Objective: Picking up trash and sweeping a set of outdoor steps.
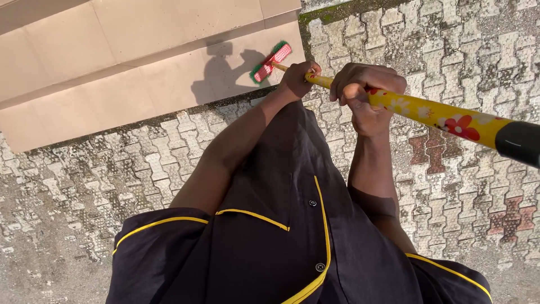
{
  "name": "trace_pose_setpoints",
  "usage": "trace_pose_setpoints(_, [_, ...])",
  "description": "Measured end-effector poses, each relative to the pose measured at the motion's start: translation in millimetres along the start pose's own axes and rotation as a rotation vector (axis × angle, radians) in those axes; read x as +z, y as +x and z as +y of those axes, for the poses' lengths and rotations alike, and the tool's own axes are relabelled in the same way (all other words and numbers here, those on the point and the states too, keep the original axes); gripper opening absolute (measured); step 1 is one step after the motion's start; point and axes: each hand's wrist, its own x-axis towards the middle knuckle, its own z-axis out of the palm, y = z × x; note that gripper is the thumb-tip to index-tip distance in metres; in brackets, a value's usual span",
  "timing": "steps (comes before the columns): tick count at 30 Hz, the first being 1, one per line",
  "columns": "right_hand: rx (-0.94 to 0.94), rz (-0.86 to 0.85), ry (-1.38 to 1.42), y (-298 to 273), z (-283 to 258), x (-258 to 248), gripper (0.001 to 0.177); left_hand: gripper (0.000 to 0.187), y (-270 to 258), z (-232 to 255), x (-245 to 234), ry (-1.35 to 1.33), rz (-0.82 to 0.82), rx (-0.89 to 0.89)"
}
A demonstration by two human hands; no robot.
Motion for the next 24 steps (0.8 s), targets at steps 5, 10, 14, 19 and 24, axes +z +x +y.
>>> trace_pose_setpoints(5, [0.105,-0.185,-0.274,19,36,17,0.036,0.027,4,8,-26,0.023,0.043,-0.106])
trace_pose_setpoints(10, [0.350,-0.097,-0.268,-12,88,34,0.056,0.019,1,-12,-43,0.096,0.016,-0.185])
trace_pose_setpoints(14, [0.492,0.163,-0.366,-67,170,25,0.029,0.023,2,-13,-56,0.067,-0.019,-0.256])
trace_pose_setpoints(19, [0.715,0.180,-0.736,-68,184,38,0.026,0.024,-1,-18,-72,0.054,-0.014,-0.323])
trace_pose_setpoints(24, [0.301,-0.125,-0.555,-28,128,98,0.065,0.019,-14,-54,-74,0.069,-0.058,-0.269])
